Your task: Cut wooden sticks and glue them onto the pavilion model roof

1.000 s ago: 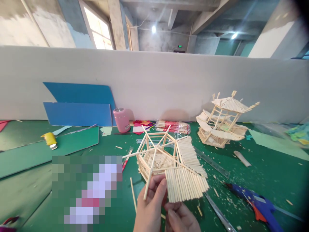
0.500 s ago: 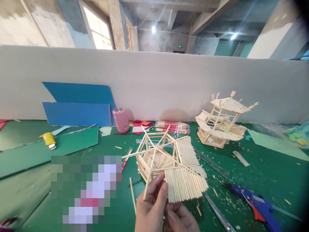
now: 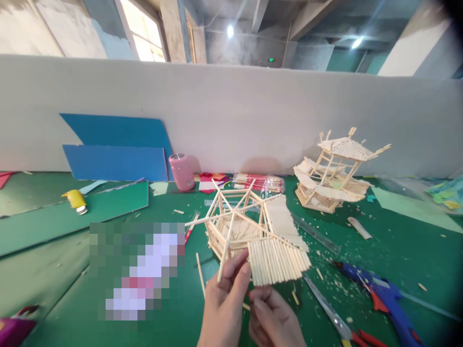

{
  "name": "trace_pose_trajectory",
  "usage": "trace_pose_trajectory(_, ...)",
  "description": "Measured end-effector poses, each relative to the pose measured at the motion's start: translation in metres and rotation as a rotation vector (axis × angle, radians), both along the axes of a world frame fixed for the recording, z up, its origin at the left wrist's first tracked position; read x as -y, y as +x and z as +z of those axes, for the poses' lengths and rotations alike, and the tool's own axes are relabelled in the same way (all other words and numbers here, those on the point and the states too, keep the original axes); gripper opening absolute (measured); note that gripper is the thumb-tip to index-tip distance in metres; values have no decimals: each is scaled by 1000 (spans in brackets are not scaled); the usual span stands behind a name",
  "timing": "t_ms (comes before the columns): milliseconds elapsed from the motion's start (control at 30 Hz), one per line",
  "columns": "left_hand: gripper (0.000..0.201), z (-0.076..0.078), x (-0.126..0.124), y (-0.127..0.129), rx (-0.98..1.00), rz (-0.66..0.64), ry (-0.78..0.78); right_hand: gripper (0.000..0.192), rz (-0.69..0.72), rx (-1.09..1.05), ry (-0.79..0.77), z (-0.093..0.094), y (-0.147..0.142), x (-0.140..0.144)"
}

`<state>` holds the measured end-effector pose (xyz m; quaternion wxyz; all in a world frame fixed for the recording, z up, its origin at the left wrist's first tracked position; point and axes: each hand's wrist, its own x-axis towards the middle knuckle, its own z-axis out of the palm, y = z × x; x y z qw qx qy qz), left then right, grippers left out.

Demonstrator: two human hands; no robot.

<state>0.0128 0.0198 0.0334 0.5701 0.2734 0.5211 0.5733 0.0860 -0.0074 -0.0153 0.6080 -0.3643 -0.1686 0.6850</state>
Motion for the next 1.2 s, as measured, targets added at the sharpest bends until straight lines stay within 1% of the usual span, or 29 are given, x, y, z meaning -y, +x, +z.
trace_pose_trajectory(100,22,-1,12,-10,-42,-51,4,24,25,110,9,7,17,10)
trace_pose_trajectory(167,17,-3,20,-23,-142,-45,41,21,28,200,-33,8,32,17)
trace_pose_trajectory(233,14,-7,27,-41,-300,-28,77,20,8,317,-53,5,49,23)
trace_pose_trajectory(300,13,-11,34,-60,-523,-66,146,21,-18,497,-36,-1,66,29)
trace_pose_trajectory(367,12,-17,40,-79,-783,-185,279,23,-30,700,-9,-8,80,34)
trace_pose_trajectory(467,20,-27,49,-97,-1136,-464,486,22,-30,935,41,-14,91,40)
trace_pose_trajectory(533,26,-32,51,-101,-1357,-635,584,21,-4,1026,80,-16,92,43)
trace_pose_trajectory(600,28,-35,50,-100,-1546,-730,653,21,37,1073,107,-16,91,45)
trace_pose_trajectory(667,27,-36,43,-93,-1708,-761,727,22,72,1096,118,-17,88,47)
trace_pose_trajectory(767,26,-37,26,-77,-1936,-782,844,21,91,1117,143,-16,86,49)
trace_pose_trajectory(900,19,-41,5,-59,-1969,-820,934,19,92,1129,174,-13,86,52)
trace_pose_trajectory(1000,18,-43,-2,-55,-1957,-849,1001,18,93,1127,179,-13,87,53)
trace_pose_trajectory(1133,17,-39,1,-58,-1926,-852,1040,18,126,1082,163,-15,86,53)
trace_pose_trajectory(1200,15,-35,7,-58,-1888,-847,1021,18,140,1056,151,-15,83,53)
